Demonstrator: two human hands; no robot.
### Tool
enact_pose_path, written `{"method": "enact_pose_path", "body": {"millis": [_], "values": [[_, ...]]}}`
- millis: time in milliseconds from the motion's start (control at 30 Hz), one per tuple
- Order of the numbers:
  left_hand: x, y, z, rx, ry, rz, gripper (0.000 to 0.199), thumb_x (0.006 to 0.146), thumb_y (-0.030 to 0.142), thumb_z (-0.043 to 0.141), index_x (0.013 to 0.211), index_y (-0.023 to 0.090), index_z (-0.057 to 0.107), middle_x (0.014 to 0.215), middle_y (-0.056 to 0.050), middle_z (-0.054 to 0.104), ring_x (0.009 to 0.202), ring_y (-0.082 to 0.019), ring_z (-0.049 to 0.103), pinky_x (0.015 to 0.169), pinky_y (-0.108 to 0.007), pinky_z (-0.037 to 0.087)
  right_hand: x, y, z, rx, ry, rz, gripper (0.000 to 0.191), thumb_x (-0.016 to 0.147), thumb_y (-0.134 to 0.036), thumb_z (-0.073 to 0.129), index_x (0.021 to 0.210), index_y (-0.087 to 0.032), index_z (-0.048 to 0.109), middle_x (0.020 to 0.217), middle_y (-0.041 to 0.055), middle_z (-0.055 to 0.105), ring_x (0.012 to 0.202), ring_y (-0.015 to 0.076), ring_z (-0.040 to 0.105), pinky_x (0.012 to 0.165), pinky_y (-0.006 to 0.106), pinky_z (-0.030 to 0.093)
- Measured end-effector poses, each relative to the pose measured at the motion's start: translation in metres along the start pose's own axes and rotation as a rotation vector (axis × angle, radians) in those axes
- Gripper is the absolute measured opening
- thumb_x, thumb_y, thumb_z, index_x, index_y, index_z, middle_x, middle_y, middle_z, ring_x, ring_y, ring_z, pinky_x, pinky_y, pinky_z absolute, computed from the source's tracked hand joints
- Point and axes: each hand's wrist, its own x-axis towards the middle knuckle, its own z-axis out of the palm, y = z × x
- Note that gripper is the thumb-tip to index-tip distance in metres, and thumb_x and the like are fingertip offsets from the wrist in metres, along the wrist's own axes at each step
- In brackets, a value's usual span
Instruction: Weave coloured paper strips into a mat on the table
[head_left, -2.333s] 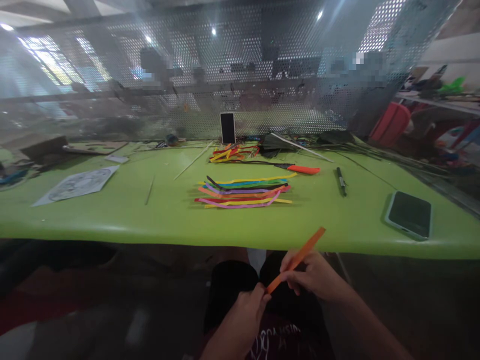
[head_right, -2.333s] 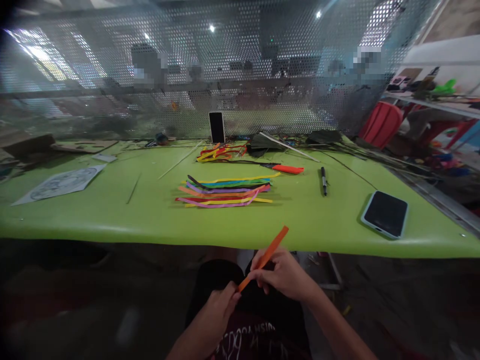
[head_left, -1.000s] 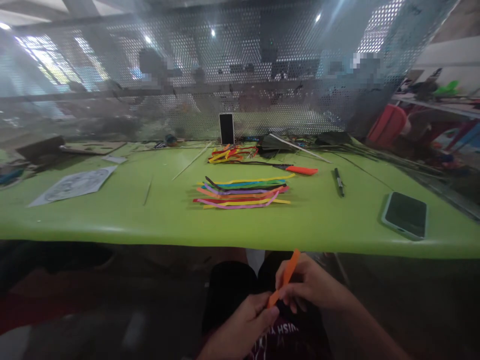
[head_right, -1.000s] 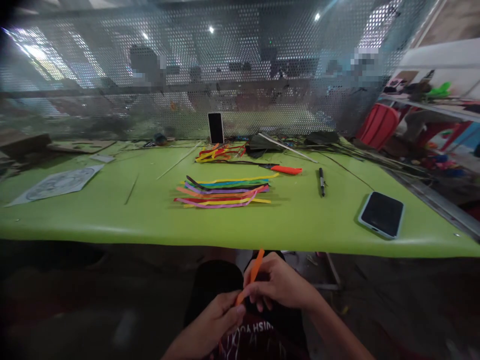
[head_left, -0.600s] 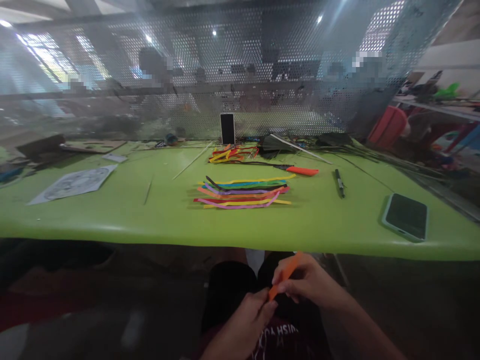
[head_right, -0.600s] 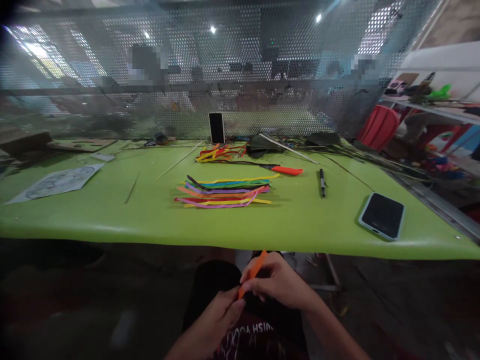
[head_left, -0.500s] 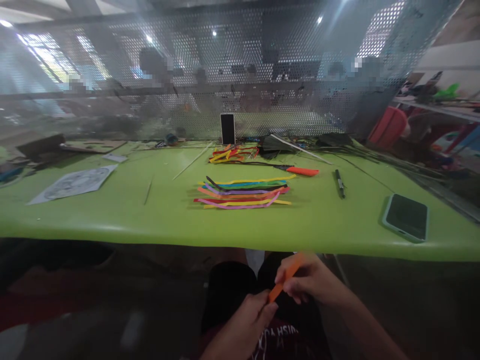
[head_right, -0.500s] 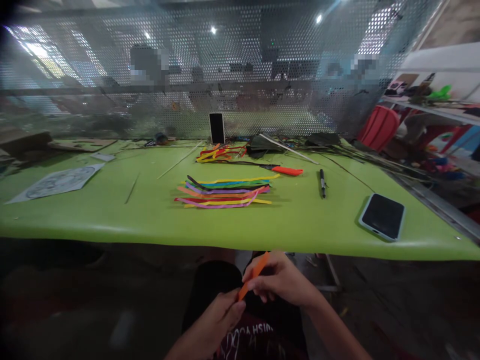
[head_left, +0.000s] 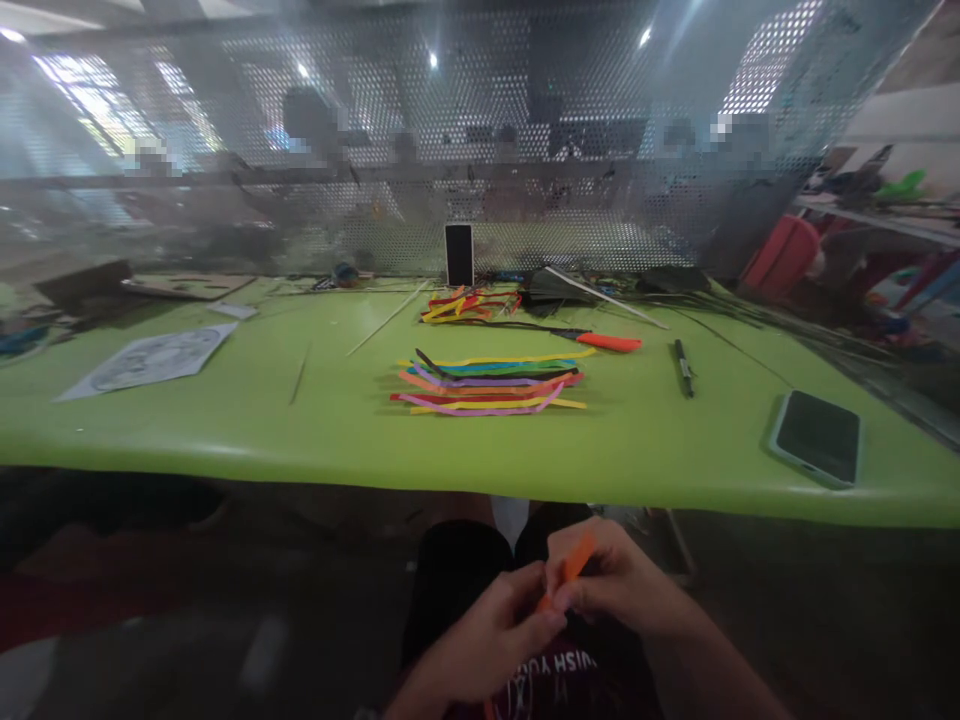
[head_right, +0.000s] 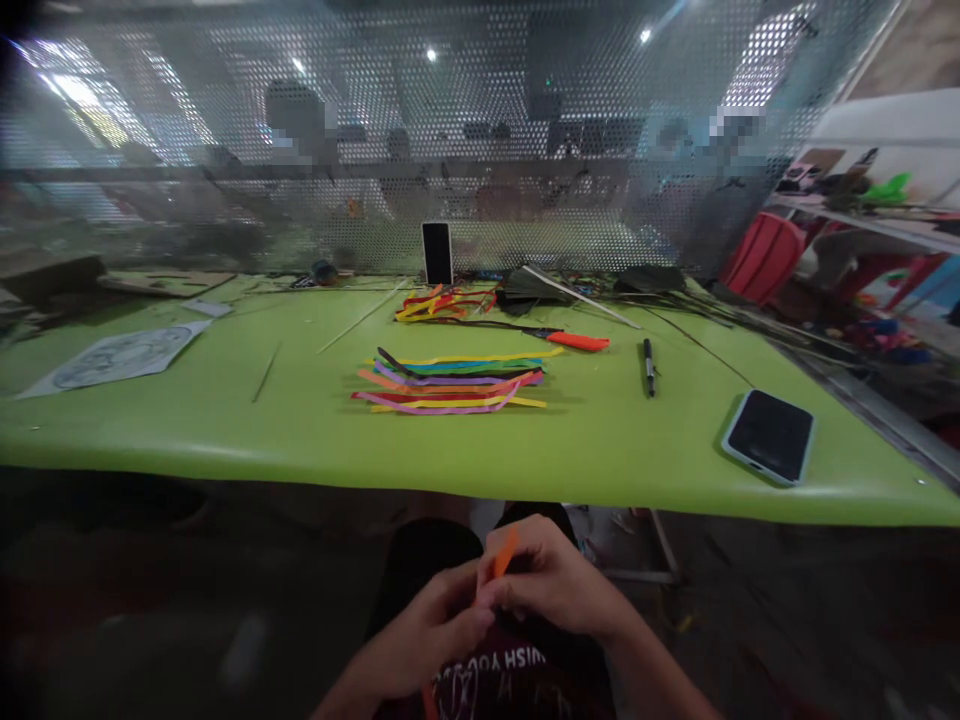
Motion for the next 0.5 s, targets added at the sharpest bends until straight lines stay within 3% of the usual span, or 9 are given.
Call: {"method": "enact_pose_path", "body": {"millis": [100,167,333,500], "values": [[0.001,-0.008,0.001,-0.181,-0.107,-0.075,0.054,0.086,0.07,0.063,0.086,0.017,0.055,0.066,0.005,0.042,0.055,-0.007,0.031,0.053,-0.021,0.027,0.002,-0.002,0.001,-0.082,-0.026,-0.083,0.018,0.081,-0.034,0.085,0.078,-0.018,0.079,0.064,-0.0029,0.06,0.051,0.005,0.047,0.046,0.017,0.034],[0.001,-0.012,0.003,-0.204,-0.126,-0.099,0.054,0.086,0.071,0.063,0.08,0.018,0.051,0.062,0.007,0.038,0.052,-0.006,0.027,0.05,-0.022,0.024,0.003,-0.004,0.001,-0.106,-0.02,-0.128,0.022,0.08,-0.038,0.086,0.073,-0.018,0.078,0.061,-0.0028,0.06,0.054,0.0066,0.048,0.051,0.02,0.035],[-0.001,-0.01,0.009,-0.087,-0.074,-0.109,0.045,0.093,0.06,0.059,0.078,0.019,0.051,0.066,0.005,0.041,0.056,-0.008,0.032,0.054,-0.023,0.031,0.003,-0.005,0.003,-0.081,-0.045,-0.099,0.027,0.08,-0.045,0.084,0.074,-0.019,0.079,0.059,-0.002,0.063,0.054,0.0079,0.052,0.053,0.023,0.035],[-0.003,-0.005,0.01,0.06,-0.028,-0.104,0.045,0.098,0.058,0.05,0.079,0.018,0.055,0.065,0.003,0.043,0.058,-0.01,0.036,0.055,-0.024,0.032,-0.001,-0.002,0.003,0.018,-0.021,-0.058,0.018,0.077,-0.036,0.088,0.079,-0.02,0.081,0.057,-0.0038,0.06,0.046,0.005,0.043,0.044,0.02,0.03]]}}
